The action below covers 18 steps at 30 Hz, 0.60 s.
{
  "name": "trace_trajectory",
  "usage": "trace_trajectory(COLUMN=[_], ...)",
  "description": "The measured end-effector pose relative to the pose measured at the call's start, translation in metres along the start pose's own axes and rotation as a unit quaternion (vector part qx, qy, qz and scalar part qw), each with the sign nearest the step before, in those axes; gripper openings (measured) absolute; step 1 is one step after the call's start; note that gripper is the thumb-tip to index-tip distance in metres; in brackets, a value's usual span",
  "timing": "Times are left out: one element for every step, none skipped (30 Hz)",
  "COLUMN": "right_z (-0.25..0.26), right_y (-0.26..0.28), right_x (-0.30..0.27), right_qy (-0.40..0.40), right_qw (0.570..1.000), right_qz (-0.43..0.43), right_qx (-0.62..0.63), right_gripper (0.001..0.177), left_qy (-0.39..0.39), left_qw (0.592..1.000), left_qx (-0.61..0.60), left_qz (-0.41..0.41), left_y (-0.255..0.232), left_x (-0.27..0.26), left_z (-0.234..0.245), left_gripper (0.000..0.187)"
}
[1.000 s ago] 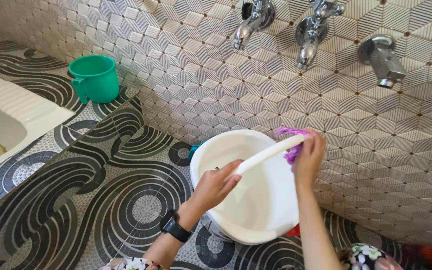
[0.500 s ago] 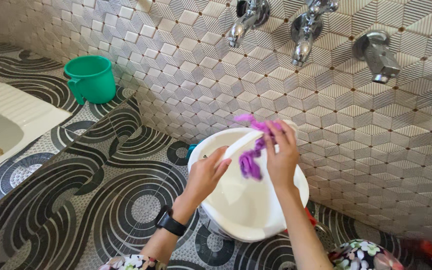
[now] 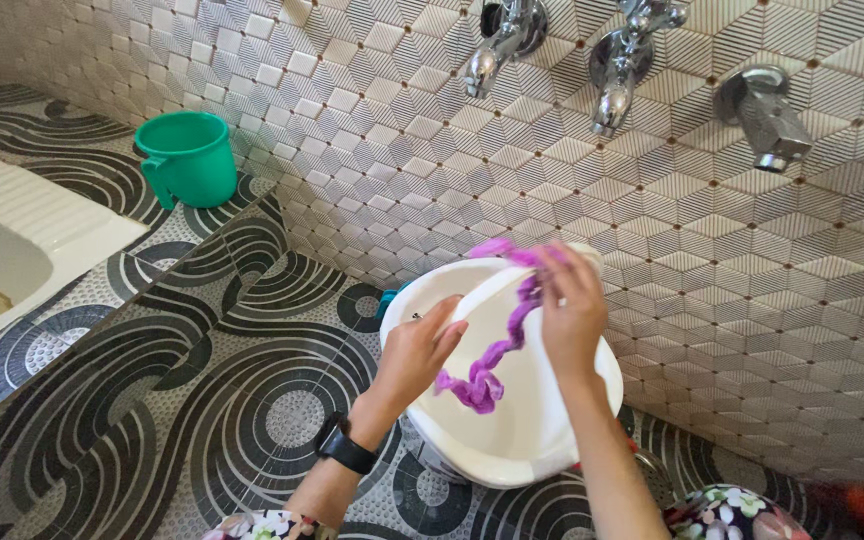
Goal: The person wipes the inside and outside of a white bucket with a purple cloth. They repeatedly dip the cloth into a blue cup of water inside the bucket and continue wiping the bucket's exterior surfaces.
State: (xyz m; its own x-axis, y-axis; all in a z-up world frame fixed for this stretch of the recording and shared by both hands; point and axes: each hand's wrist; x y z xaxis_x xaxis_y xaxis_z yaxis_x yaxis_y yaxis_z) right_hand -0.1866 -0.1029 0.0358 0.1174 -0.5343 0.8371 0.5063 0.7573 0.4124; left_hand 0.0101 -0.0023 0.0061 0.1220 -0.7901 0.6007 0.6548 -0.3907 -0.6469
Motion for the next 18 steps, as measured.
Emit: trace_trajectory(right_z=[0.003, 0.007, 0.012, 0.017, 0.021, 0.023, 0.024, 0.023, 0.023, 0.021, 0.018, 0.014, 0.012, 0.012, 0.011, 0.012, 0.012, 0.012], right_y=[-0.01, -0.019, -0.026, -0.032, -0.035, -0.035, -0.032, -0.028, -0.022, -0.015, -0.006, 0.001, 0.008, 0.013, 0.016, 0.018, 0.019, 0.02], right_x=[0.002, 0.005, 0.006, 0.008, 0.009, 0.009, 0.009, 0.008, 0.007, 0.005, 0.003, 0.001, -0.001, -0.003, -0.004, -0.005, -0.005, -0.005], right_qy=[-0.006, -0.013, -0.019, -0.023, -0.026, -0.029, -0.028, -0.026, -0.025, -0.021, -0.018, -0.015, -0.015, -0.015, -0.016, -0.019, -0.022, -0.023], right_qw=[1.0, 0.999, 0.998, 0.996, 0.993, 0.99, 0.992, 0.993, 0.995, 0.998, 0.999, 0.999, 0.999, 0.998, 0.997, 1.0, 0.998, 0.992], right_qz=[-0.018, -0.037, -0.055, -0.084, -0.112, -0.14, -0.126, -0.112, -0.097, -0.062, -0.026, 0.009, 0.03, 0.051, 0.072, 0.018, -0.035, -0.088], right_qx=[-0.01, -0.02, -0.03, -0.016, -0.001, 0.014, 0.009, 0.005, -0.001, -0.011, -0.02, -0.03, -0.026, -0.021, -0.017, 0.016, 0.051, 0.085], right_gripper=[0.03, 0.026, 0.022, 0.022, 0.023, 0.023, 0.024, 0.025, 0.026, 0.025, 0.024, 0.023, 0.021, 0.02, 0.019, 0.017, 0.015, 0.013], left_qy=[0.01, 0.02, 0.031, 0.032, 0.033, 0.034, 0.031, 0.028, 0.025, 0.021, 0.017, 0.012, 0.009, 0.006, 0.003, 0.006, 0.008, 0.009], left_qw=[1.0, 1.0, 0.999, 0.999, 0.999, 0.999, 0.999, 1.0, 1.0, 1.0, 1.0, 1.0, 1.0, 1.0, 1.0, 0.999, 0.999, 0.998], left_qx=[-0.004, -0.007, -0.011, -0.011, -0.011, -0.011, -0.012, -0.013, -0.015, -0.008, 0.0, 0.008, 0.012, 0.016, 0.02, 0.022, 0.024, 0.026], left_qz=[0.005, 0.009, 0.013, 0.007, 0.001, -0.005, -0.004, -0.003, -0.003, 0.005, 0.013, 0.021, 0.019, 0.018, 0.016, 0.027, 0.038, 0.049], left_y=[-0.001, -0.001, -0.002, -0.002, -0.002, -0.003, -0.002, -0.002, -0.002, -0.002, -0.001, -0.001, -0.001, -0.001, -0.001, -0.002, -0.003, -0.003], left_x=[-0.001, -0.002, -0.003, -0.003, -0.004, -0.005, -0.005, -0.005, -0.005, -0.004, -0.002, 0.0, 0.0, 0.0, 0.001, 0.002, 0.002, 0.003], left_z=[0.0, -0.001, -0.002, -0.004, -0.005, -0.006, -0.006, -0.006, -0.007, -0.008, -0.007, -0.006, -0.005, -0.003, -0.002, -0.001, 0.0, 0.001], left_gripper=[0.036, 0.036, 0.036, 0.036, 0.036, 0.036, 0.036, 0.035, 0.035, 0.035, 0.035, 0.036, 0.035, 0.035, 0.034, 0.033, 0.033, 0.032])
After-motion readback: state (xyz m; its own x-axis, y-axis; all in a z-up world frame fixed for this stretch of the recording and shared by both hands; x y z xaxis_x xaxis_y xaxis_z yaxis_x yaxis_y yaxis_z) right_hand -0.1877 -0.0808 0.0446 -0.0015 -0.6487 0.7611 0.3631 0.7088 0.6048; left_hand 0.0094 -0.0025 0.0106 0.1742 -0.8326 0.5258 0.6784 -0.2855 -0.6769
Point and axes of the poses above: each hand's wrist, its own x-axis towards the middle knuckle, its own z-axis out of the back of the hand, y = z × x, and after that the axes turned 6 degrees about x, right-handed
